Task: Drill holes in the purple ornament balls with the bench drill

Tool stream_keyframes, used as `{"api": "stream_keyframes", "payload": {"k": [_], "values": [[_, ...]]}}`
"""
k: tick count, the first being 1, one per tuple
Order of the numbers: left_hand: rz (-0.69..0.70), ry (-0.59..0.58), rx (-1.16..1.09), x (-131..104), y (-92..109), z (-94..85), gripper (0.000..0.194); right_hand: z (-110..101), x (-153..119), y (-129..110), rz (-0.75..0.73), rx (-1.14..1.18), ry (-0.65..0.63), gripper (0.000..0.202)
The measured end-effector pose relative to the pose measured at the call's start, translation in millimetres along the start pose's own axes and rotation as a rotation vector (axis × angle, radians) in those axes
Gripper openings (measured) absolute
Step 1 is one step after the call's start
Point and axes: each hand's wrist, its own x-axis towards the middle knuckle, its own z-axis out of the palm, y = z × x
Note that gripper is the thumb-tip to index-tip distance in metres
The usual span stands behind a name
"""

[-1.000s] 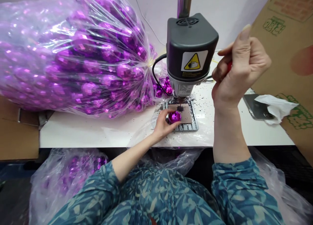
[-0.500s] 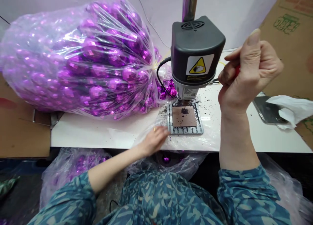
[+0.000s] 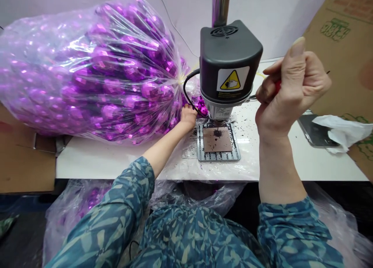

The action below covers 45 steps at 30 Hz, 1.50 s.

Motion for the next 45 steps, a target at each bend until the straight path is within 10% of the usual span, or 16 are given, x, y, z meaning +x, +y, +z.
{"api": "stream_keyframes", "payload": {"k": [11, 17, 21, 35, 45], "values": [[0.061, 0.319, -0.436, -110, -7, -26.0, 0.048, 0, 0, 2, -0.025, 0.096, 0.0, 0.052], [-0.336, -0.109, -1.483, -130, 20, -36.3, 0.052, 1, 1, 2, -0.013, 0.097, 0.03, 0.055], [-0.503, -0.236, -1.75, -118, 30, -42.3, 0.047, 2, 0, -1, 0.011, 0.062, 0.023, 0.055], [-0.467, -0.014, -1.603, -105, 44, -15.2, 0.056, 1, -2, -1, 0.007, 0.049, -0.005, 0.052], [-0.327, -0.116, -1.422, -105, 41, -2.5, 0.065, -1, -2, -2, 0.011, 0.062, -0.024, 0.05]]}}
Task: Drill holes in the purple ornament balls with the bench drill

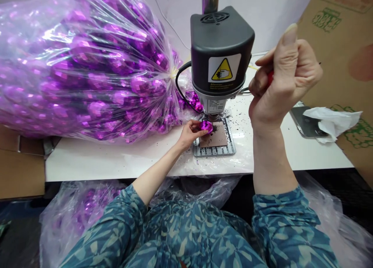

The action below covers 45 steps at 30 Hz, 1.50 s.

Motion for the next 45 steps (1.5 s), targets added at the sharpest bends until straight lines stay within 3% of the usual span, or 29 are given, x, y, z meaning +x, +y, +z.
{"api": "stream_keyframes", "payload": {"k": [6, 13, 20, 27, 32, 45], "values": [[0.049, -0.045, 0.138, 3, -6, -1.7, 0.06, 1, 0, 0, -0.006, -0.012, 0.005, 0.051], [0.274, -0.055, 0.438, -6, -15, 10.8, 0.054, 1, -2, -1, -0.008, -0.039, 0.0, 0.052], [0.293, -0.179, 0.288, -6, -27, 19.6, 0.058, 0, -2, -1, -0.008, -0.058, -0.008, 0.055], [0.242, -0.152, 0.222, -9, -20, 20.5, 0.058, -2, -18, -4, -0.078, -0.12, 0.081, 0.057], [0.22, -0.151, 0.192, -10, -18, 21.1, 0.06, -12, -34, -3, -0.096, -0.077, 0.074, 0.045], [0.216, -0.148, 0.212, -9, -18, 19.8, 0.057, -31, -45, 17, -0.235, -0.042, 0.026, 0.04]]}}
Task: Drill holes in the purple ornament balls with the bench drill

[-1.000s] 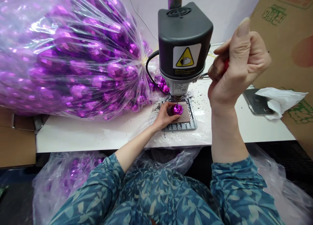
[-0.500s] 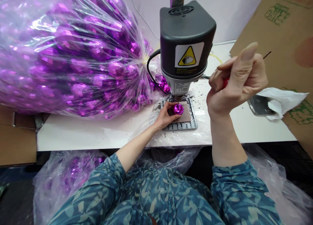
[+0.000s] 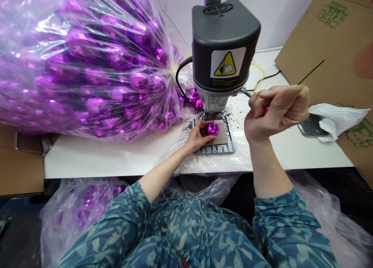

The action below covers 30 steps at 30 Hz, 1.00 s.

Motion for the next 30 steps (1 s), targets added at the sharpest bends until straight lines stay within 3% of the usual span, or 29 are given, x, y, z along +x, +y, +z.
{"api": "stream_keyframes", "payload": {"k": [5, 15, 22, 26, 30], "values": [[0.001, 0.001, -0.013, 0, 1, 0.2, 0.055, -6, -5, 10, -0.072, 0.073, -0.039, 0.03], [0.004, 0.003, -0.015, 1, -1, -0.1, 0.057, -9, -10, 15, -0.088, 0.068, -0.042, 0.044], [-0.009, 0.013, -0.006, -1, 2, 0.0, 0.056, -16, -14, 21, -0.152, 0.138, -0.1, 0.036], [-0.034, 0.026, 0.004, 0, 2, 1.5, 0.056, -1, 2, 4, 0.006, 0.079, -0.022, 0.037], [-0.012, 0.079, 0.049, 1, 4, 3.2, 0.053, 29, 40, -9, 0.251, -0.031, 0.045, 0.065]]}}
